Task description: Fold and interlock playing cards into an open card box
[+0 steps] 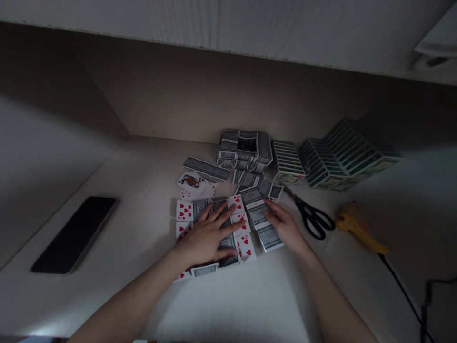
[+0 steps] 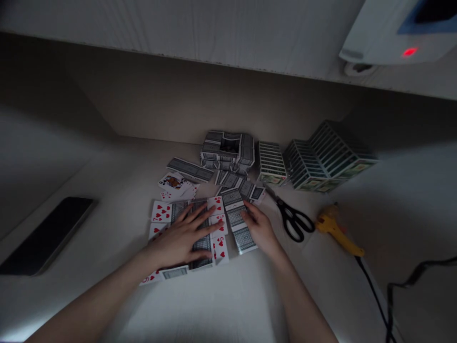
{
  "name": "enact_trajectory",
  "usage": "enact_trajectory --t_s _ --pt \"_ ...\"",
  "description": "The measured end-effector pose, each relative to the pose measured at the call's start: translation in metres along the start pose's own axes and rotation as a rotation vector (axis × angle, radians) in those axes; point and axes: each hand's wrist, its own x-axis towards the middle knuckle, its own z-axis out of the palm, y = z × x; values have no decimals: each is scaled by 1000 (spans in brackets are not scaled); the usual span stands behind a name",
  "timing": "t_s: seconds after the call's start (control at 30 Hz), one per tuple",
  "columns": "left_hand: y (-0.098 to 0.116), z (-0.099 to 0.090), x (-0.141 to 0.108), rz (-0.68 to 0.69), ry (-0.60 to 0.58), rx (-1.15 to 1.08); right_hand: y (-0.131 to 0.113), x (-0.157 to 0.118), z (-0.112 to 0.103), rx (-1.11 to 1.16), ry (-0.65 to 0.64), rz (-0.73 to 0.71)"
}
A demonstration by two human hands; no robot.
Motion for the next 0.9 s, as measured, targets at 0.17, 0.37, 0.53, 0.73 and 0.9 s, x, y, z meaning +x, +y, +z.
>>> enact_trajectory --t_s 0.17,0.37,0.53,0.73,0.9 --pt "0 0 0 -4 8 -1 1 1 0 17 17 -58" --pt "0 1 0 0 4 -13 5 2 -2 15 -37 -38" --pt "0 1 0 -5 -4 -10 7 4 -4 31 -51 -35" --pt "0 0 0 -10 -5 -11 2 1 -6 -23 -68 -40" --pt "1 1 0 -10 10 -1 0 1 -7 -33 -112 -26"
